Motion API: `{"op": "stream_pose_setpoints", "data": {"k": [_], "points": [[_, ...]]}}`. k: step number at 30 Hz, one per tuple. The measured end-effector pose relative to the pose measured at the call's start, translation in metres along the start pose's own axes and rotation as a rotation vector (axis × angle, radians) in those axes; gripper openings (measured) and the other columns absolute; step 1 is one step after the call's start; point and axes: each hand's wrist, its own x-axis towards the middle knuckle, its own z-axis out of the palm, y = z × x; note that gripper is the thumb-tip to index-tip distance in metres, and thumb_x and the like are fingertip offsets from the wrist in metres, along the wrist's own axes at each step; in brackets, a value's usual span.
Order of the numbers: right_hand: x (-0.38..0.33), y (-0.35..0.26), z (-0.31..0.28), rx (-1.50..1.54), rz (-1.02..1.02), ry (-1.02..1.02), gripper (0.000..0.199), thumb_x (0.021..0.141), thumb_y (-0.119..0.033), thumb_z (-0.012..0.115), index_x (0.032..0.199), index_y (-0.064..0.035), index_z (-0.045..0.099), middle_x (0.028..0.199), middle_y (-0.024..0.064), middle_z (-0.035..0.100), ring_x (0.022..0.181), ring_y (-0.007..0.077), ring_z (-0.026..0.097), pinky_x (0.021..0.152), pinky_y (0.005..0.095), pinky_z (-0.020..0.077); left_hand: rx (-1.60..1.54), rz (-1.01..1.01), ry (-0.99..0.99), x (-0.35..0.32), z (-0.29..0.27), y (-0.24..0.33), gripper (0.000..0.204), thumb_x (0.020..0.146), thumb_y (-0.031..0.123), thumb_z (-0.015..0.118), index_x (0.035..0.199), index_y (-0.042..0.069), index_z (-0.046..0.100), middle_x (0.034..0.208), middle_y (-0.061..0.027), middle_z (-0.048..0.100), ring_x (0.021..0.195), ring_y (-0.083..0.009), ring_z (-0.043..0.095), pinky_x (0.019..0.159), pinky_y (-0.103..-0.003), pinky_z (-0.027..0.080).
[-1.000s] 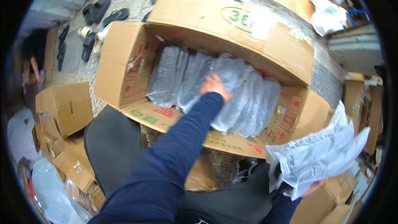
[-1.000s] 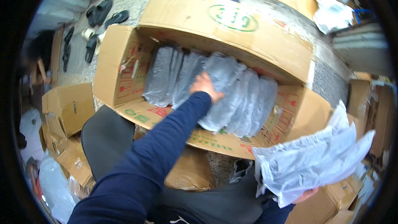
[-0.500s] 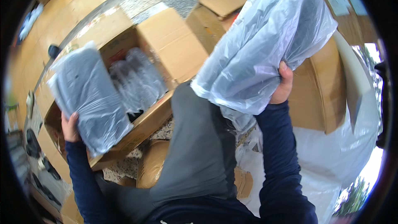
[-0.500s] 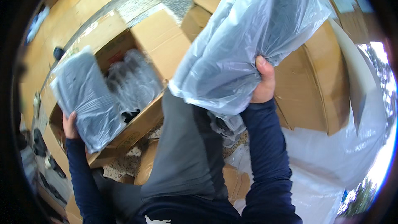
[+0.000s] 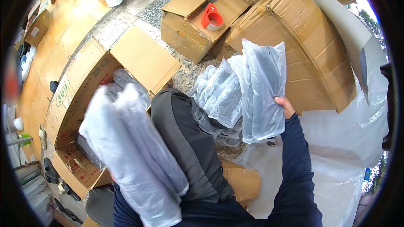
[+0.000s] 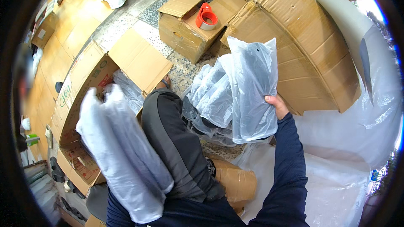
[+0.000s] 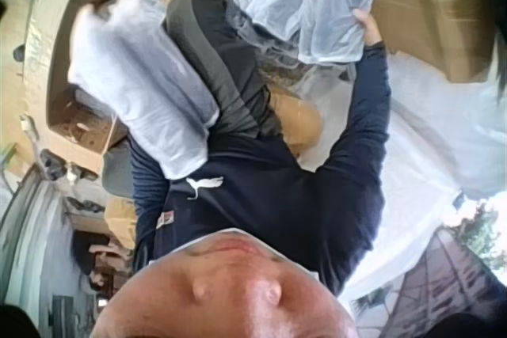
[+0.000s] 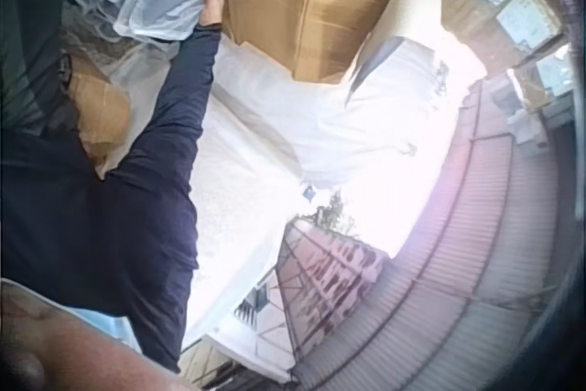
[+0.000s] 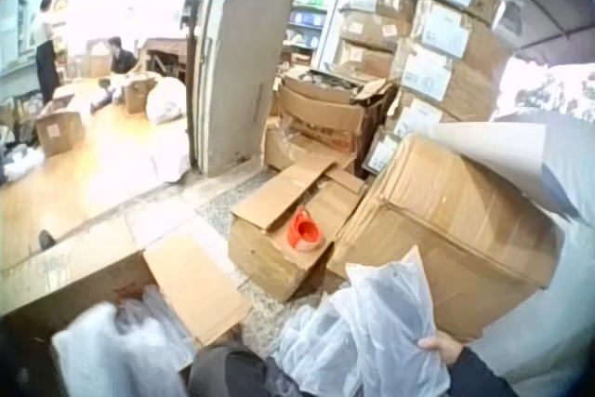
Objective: The person sits on the floor and packs plastic-wrapped items into a cardboard box. They repeatedly pick up items from the floor and place them into the box, arranging them to fit.
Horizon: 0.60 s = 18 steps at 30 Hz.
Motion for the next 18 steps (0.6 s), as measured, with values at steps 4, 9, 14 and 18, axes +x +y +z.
{"op": "stream_pose_setpoints", "data": {"k": [4,9,14,18], "points": [[0.010,0.020,0.011,0.205,0.055,-0.078,0.077,0.078,-0.034,0.068,0.139,0.0037,0.041,0.126,0.0178,0.058,0.110,0.0269,0.060,0.097,0.0390,0.0480,-0.006,-0.145,0.027,0.003,0.010,-0.015,0.077,0.074,0.025,0.071,0.139,-0.002,0.039,0.121,-0.0203,0.061,0.104,-0.0348,0.063,0.090,-0.048,0.054],[0.050,0.071,0.007,0.118,0.251,0.137,0.061,0.081,-0.035,0.068,0.127,0.0008,0.052,0.119,0.0139,0.063,0.102,0.0253,0.064,0.091,0.0382,0.0513,0.107,-0.157,0.089,0.016,0.009,-0.006,0.080,0.070,0.020,0.074,0.139,-0.003,0.039,0.120,-0.0211,0.061,0.103,-0.0359,0.064,0.089,-0.050,0.055],[0.043,0.100,0.016,0.463,0.192,0.143,0.055,0.083,-0.034,0.067,0.127,-0.0022,0.054,0.116,0.0139,0.064,0.102,0.0252,0.064,0.090,0.0381,0.0516,0.169,-0.166,0.144,0.015,-0.004,-0.010,0.080,0.070,0.023,0.075,0.138,-0.002,0.040,0.120,-0.0199,0.061,0.104,-0.0352,0.064,0.090,-0.048,0.055],[0.038,0.091,0.024,0.469,0.152,0.128,0.055,0.084,-0.034,0.066,0.126,-0.0007,0.054,0.115,0.0142,0.064,0.102,0.0246,0.064,0.090,0.0380,0.0517,0.166,-0.157,0.178,0.016,0.014,-0.013,0.080,0.070,0.024,0.075,0.137,-0.002,0.040,0.121,-0.0193,0.060,0.105,-0.0349,0.063,0.091,-0.046,0.055]]}}
